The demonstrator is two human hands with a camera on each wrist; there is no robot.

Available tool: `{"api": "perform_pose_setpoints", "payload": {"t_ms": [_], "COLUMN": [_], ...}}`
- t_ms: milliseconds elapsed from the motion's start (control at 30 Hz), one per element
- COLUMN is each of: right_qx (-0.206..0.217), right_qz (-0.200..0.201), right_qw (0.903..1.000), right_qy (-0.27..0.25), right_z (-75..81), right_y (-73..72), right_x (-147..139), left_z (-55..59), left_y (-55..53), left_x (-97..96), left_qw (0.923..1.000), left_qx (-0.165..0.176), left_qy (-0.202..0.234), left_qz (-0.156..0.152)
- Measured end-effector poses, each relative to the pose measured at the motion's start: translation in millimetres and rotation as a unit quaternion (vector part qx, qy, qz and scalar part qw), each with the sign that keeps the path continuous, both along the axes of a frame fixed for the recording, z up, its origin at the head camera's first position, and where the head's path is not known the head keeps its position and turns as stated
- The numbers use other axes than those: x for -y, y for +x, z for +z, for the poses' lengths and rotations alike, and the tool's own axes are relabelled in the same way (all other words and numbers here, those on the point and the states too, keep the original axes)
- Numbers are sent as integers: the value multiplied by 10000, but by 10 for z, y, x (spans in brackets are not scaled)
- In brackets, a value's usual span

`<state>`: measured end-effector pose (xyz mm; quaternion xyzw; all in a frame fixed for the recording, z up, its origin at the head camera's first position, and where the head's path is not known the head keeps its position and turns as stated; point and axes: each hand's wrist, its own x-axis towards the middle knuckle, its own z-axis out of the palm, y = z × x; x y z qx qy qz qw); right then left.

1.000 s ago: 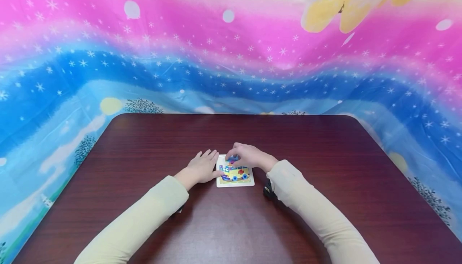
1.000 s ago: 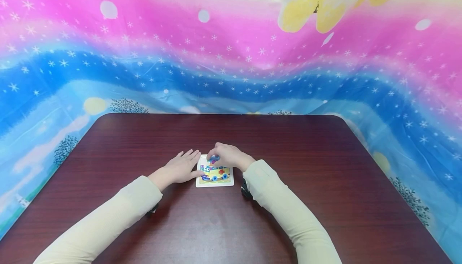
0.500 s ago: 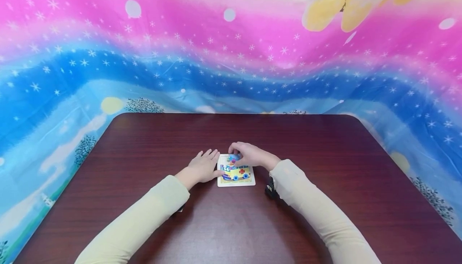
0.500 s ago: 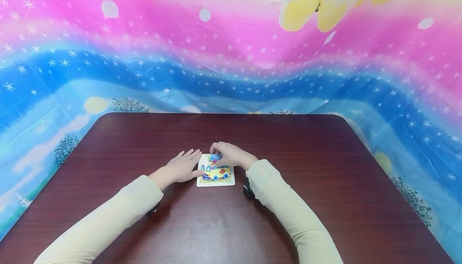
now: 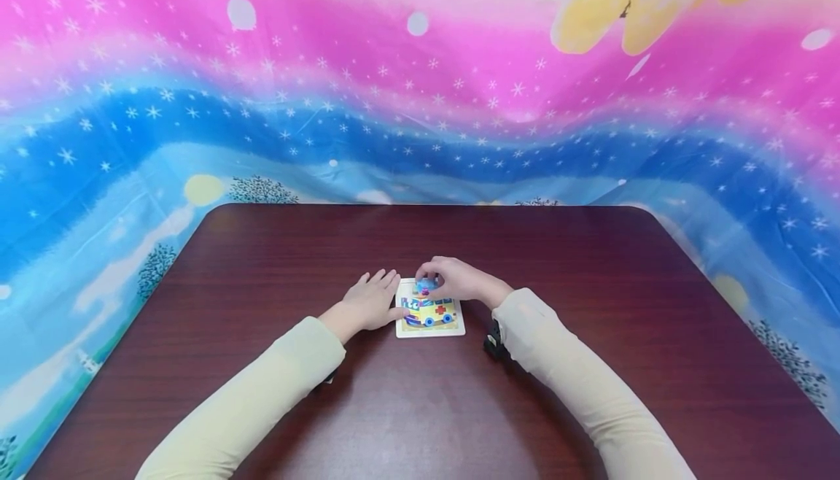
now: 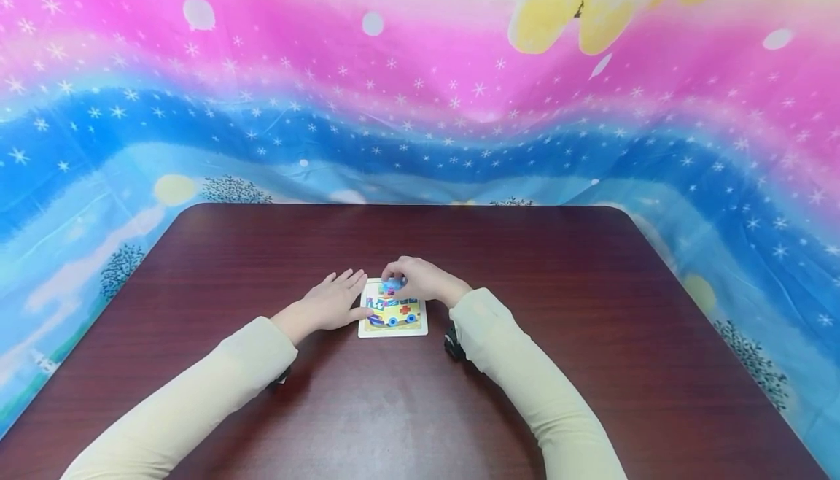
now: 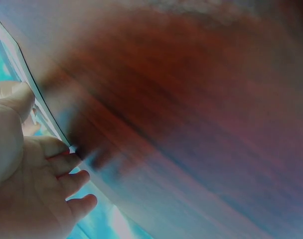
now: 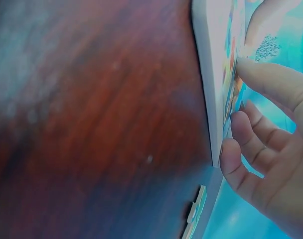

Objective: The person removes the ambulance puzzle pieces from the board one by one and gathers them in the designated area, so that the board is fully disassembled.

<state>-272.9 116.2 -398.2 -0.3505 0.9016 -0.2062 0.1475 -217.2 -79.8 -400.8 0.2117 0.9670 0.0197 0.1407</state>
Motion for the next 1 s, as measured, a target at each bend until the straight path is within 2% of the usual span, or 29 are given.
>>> {"api": "perform_pose_setpoints", "payload": {"t_ms": [200,433,1000], "right_qx": [-91,-127,-318], "right_qz": [-119,-496,-1002], "right_qw": [9998,9987,9936], "right_qy": [97,-51,-409], "right_z": [-1,50,171], "right_y": [-3,-14,7], "right_x": [-13,-115,-637], "left_z": [23,23,21], "left_y": [11,18,51], "left_x": [-8,-16,-5], "left_qw": [10000,10000,9998], "left_qx": [43,36,-126], "left_qy": [7,3,150], "left_qz": [4,-26,-73]}}
